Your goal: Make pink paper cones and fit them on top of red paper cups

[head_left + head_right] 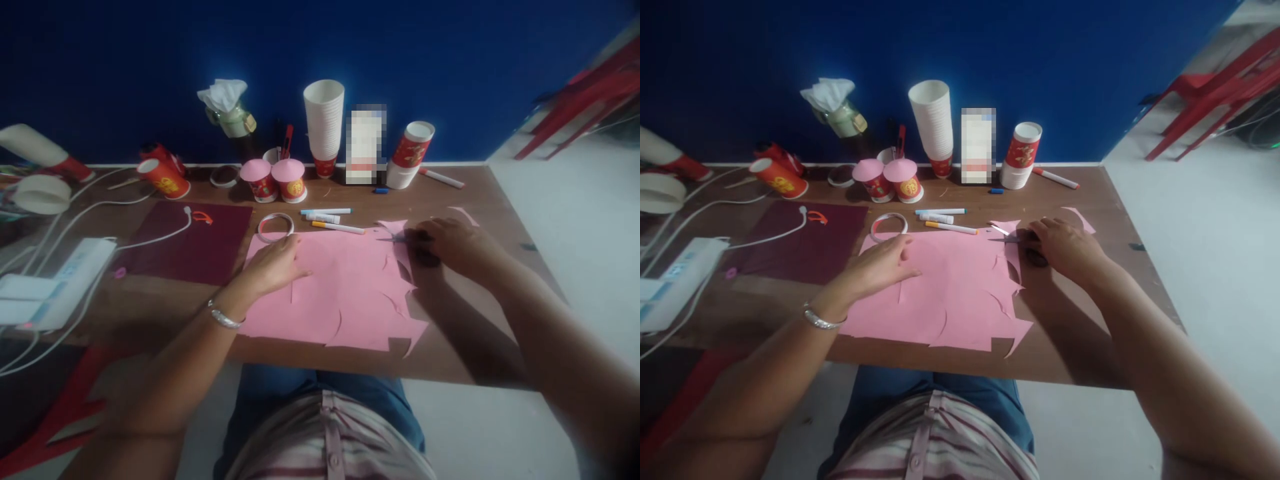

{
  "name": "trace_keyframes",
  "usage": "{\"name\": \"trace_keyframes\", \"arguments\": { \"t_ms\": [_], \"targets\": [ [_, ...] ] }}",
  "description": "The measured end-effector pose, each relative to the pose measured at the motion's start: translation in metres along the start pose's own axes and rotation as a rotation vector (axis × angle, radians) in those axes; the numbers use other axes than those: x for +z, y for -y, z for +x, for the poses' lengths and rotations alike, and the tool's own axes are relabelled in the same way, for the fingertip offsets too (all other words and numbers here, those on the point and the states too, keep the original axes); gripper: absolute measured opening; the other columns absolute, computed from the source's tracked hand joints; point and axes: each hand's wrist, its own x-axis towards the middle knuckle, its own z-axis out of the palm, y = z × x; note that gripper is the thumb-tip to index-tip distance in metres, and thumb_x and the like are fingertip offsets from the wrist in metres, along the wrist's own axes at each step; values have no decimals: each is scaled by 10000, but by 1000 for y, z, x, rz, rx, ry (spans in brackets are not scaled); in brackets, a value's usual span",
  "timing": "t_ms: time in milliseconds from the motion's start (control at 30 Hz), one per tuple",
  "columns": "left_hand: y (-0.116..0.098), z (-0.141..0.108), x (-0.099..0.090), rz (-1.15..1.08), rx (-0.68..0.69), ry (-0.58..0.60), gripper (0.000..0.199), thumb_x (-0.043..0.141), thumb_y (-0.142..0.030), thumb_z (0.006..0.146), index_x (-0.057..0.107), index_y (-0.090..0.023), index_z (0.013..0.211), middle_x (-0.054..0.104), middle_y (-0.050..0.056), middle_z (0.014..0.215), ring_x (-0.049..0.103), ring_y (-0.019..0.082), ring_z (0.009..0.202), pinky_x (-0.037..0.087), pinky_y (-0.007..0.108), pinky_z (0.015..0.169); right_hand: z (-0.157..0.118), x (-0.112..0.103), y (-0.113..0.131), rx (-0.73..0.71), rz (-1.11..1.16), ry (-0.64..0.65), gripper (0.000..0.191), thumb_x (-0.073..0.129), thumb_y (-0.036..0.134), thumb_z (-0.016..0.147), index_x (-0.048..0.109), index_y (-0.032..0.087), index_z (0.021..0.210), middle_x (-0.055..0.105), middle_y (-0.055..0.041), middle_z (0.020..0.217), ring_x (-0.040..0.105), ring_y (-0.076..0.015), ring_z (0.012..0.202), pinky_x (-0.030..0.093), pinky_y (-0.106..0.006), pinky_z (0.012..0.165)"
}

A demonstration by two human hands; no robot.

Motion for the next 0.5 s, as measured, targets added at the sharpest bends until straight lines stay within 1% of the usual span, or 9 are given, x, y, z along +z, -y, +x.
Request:
{"name": "trace_keyframes", "arguments": {
  "t_ms": [100, 167, 233, 333, 433, 500],
  "targets": [
    [-2, 2, -3, 79, 56, -73, 628, 840, -453, 811, 576, -181, 1312, 622, 188, 1356, 621, 397, 1259, 529, 496, 990, 5, -1, -3, -1, -66, 55, 186, 569, 195, 956, 704, 155, 1077, 756, -178, 1112, 672, -314, 1087, 462, -390, 890],
    [-3, 4, -4, 141, 88, -85, 648, 847, -464, 803, 578, -151, 1302, 580, 216, 1407, 562, 421, 1336, 517, 508, 1027, 4, -4, -2, 12, -104, 79, 191, 561, 163, 933, 711, 152, 1051, 757, -189, 1121, 686, -314, 1077, 467, -383, 865],
    [-6, 7, -5, 162, 89, -70, 664, 836, -456, 818, 564, -120, 1322, 578, 240, 1394, 576, 424, 1315, 525, 505, 1013, 0, -9, 1, 37, -135, 95, 202, 539, 187, 949, 717, 168, 1041, 760, -188, 1134, 709, -306, 1026, 465, -372, 785],
    [-7, 9, -6, 167, 90, -79, 711, 840, -431, 822, 536, -102, 1374, 567, 259, 1414, 614, 428, 1271, 532, 499, 993, -9, -17, 4, 124, -168, 111, 270, 475, 315, 1016, 719, 225, 1092, 771, -158, 1154, 729, -290, 887, 410, -356, 636],
    [-5, 11, -6, 131, 79, -61, 689, 832, -436, 829, 543, -110, 1363, 592, 253, 1401, 651, 420, 1219, 547, 482, 945, -16, -24, 3, 246, -162, 143, 319, 449, 404, 1026, 709, 264, 1145, 796, -143, 1072, 724, -298, 776, 385, -359, 589],
    [-3, 11, -5, 60, 93, -41, 623, 820, -410, 837, 556, -142, 1333, 629, 219, 1367, 675, 384, 1181, 552, 451, 920, -18, -27, 1, 320, -114, 110, 322, 453, 389, 1006, 701, 287, 1185, 805, -141, 1080, 728, -316, 766, 420, -378, 603]
  ]
}}
